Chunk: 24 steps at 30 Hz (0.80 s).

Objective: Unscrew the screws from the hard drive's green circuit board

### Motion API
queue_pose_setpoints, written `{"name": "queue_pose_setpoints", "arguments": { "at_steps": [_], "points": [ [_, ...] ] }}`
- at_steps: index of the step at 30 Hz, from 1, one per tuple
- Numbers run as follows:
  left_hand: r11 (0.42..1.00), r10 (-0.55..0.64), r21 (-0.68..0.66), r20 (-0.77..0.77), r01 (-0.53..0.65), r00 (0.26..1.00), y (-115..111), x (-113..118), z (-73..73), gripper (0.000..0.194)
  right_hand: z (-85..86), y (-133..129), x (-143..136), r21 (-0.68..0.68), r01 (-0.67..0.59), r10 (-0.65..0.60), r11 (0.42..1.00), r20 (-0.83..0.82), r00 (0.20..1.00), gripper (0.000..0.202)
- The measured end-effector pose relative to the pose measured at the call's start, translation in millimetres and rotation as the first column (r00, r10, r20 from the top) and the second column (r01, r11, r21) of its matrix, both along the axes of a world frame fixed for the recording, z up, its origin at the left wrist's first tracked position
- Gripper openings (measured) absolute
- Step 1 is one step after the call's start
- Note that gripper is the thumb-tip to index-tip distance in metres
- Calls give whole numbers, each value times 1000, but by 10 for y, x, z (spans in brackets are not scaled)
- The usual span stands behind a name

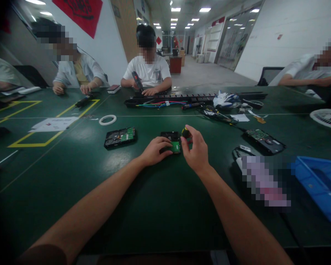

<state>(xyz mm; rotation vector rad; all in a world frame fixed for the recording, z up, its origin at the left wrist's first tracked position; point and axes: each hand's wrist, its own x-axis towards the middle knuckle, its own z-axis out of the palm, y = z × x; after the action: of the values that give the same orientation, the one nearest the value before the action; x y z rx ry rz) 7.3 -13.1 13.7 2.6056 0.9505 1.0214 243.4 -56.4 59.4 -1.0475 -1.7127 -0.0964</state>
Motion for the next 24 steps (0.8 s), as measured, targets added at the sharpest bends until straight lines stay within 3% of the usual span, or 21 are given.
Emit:
{"name": "queue_pose_setpoints", "arguments": {
  "at_steps": [24],
  "points": [
    [1000,6,-13,0,-6,1000,-18,-1,6,24,19,5,31,4,-4,4,1000,-18,1000,49]
  ]
}}
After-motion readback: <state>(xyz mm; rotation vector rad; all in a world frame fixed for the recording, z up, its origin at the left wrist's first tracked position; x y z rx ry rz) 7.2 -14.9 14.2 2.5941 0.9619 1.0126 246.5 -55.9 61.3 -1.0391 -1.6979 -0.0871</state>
